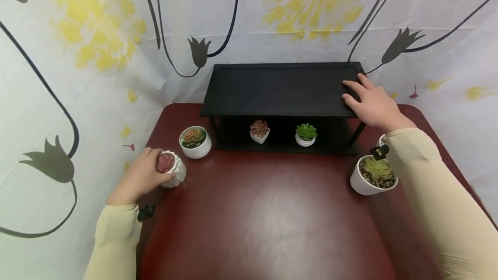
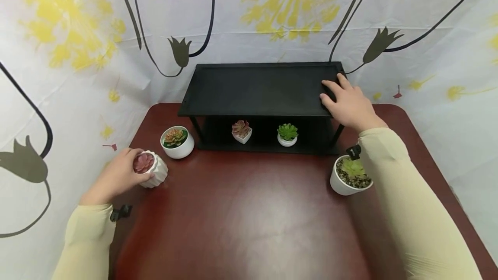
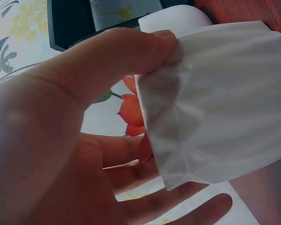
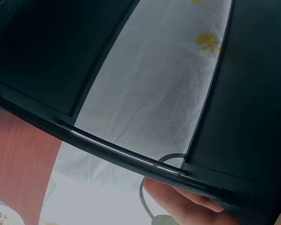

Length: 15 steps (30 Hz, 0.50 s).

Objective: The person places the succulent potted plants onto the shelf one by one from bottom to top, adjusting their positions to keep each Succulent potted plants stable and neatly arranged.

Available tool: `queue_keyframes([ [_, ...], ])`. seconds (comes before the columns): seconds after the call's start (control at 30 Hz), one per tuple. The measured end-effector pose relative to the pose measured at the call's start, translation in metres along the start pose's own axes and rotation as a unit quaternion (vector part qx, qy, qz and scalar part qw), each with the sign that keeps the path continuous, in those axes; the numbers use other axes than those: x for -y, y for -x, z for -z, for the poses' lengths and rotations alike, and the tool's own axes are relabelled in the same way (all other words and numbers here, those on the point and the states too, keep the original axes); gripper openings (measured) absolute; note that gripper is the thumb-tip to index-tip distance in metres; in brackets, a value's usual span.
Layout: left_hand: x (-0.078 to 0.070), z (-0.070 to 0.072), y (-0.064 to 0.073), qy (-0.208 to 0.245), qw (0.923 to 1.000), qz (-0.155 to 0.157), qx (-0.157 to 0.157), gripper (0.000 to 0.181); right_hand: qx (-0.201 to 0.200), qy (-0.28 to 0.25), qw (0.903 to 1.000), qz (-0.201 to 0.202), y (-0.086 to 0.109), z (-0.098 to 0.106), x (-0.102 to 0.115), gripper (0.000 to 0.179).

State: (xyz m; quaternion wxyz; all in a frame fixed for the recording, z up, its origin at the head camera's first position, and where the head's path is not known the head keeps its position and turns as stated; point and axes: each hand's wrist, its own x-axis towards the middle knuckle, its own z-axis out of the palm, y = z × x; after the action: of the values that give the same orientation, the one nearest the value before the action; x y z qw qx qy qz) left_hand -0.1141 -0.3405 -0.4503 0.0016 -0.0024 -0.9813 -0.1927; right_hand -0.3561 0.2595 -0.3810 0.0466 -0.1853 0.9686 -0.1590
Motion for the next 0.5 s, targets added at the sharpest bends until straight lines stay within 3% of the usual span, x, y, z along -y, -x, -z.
queue_keyframes([
  [0.23,0.0054,-0.0004,-0.0006,0.019,0.9997,0.010,-0.010,0.076,0.003,-0.004,1.0000,-0.002,0.0008,0.0038,0.0018,0.074],
  [0.5,0.0092,-0.0024,0.0044,0.028,0.9982,0.007,-0.052,0.078,0.001,-0.008,0.9999,-0.007,0.0023,0.0044,0.0045,0.074],
])
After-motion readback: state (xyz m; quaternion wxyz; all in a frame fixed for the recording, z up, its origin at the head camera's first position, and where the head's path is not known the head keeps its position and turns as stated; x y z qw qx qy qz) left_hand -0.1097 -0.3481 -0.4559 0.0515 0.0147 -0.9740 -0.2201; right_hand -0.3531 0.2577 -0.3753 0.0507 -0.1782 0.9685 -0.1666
